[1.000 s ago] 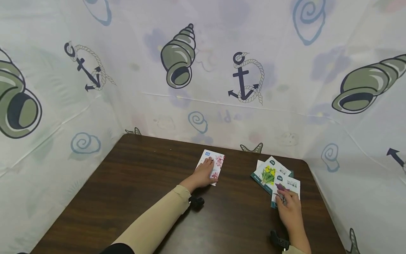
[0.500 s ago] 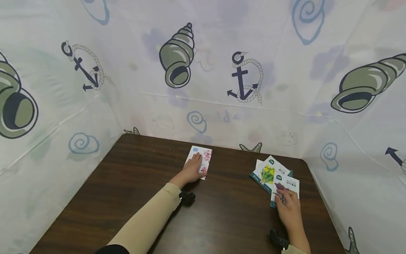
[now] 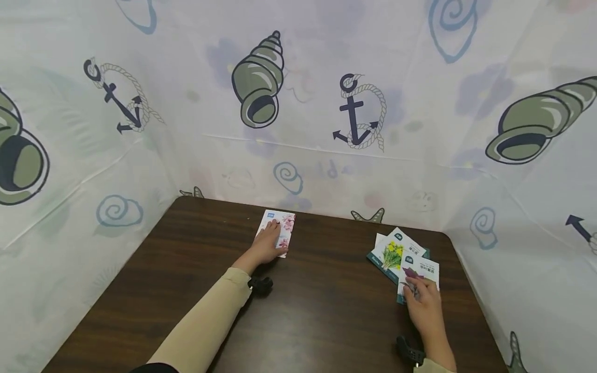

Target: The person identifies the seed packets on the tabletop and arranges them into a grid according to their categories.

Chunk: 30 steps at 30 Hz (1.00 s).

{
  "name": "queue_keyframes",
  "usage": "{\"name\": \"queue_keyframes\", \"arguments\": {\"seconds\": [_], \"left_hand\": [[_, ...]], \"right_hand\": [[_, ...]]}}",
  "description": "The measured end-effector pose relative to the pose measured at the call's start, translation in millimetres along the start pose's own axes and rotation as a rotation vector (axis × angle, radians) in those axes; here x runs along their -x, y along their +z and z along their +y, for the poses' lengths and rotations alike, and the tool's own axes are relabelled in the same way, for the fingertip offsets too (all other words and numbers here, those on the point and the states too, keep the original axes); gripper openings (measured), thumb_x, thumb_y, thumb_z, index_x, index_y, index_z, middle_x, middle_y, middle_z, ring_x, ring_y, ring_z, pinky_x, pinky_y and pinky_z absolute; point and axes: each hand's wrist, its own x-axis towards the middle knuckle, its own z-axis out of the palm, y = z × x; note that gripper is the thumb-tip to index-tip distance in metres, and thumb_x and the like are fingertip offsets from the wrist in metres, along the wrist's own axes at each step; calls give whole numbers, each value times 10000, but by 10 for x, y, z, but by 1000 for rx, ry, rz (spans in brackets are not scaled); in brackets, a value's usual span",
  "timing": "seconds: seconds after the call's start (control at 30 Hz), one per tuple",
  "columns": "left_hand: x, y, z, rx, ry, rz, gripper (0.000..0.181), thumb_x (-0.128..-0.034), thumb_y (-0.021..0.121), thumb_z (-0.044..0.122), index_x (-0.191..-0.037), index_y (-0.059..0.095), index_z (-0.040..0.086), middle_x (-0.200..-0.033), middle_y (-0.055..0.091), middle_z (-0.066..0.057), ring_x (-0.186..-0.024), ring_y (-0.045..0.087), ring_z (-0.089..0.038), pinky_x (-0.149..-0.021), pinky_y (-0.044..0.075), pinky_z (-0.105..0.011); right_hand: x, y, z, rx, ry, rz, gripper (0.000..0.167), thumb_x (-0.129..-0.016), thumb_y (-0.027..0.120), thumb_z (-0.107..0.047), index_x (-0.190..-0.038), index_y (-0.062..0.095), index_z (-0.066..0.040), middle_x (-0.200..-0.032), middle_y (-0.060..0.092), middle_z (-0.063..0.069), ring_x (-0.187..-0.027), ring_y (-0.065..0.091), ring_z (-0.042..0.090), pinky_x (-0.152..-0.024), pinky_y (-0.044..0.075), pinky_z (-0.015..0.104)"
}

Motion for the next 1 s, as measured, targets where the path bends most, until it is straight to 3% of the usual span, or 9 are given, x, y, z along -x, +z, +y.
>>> {"name": "queue_keyframes", "arguments": {"seconds": [0.2,0.47,0.67,0.87,1.0], "left_hand": [[84,34,-46,44,44,77,903,-1006,790,326,-1681,328,-56,-1809,158,-267,-1710,98,-425,-1390,99,-589],[143,74,-89,135,73,93,764,-1034,719,259,-1652,398,-56,-1805,186,-259,-1711,83,-425,-1390,73,-599],[167,-5,-65,200,96,107,699,-931,694,130,-1569,503,-80,-1791,254,-255,-1698,132,-457,-1381,104,-617],[167,-65,-33,153,109,212,594,-890,757,52,-1448,621,-103,-1610,471,-315,-1552,405,-478,-1306,338,-594],[173,-64,-33,62,124,225,563,-899,746,76,-1430,653,-85,-1561,523,-304,-1505,469,-448,-1273,401,-554]], "right_hand": [[24,29,4,6,22,-7,390,-1108,634,-199,-1404,658,54,-1470,466,335,-1395,427,533,-1111,357,675],[39,30,20,17,-12,7,364,-1090,653,-155,-1382,672,60,-1434,487,338,-1355,454,534,-1069,369,642],[20,20,40,16,-11,11,346,-1067,650,-93,-1376,667,62,-1439,474,336,-1367,435,542,-1083,356,659],[-18,17,33,16,6,-10,380,-1040,636,-55,-1405,655,50,-1470,453,338,-1383,418,547,-1093,352,671],[-22,18,6,25,14,-26,385,-1035,650,-54,-1410,657,35,-1481,453,331,-1385,416,543,-1095,353,676]]}}
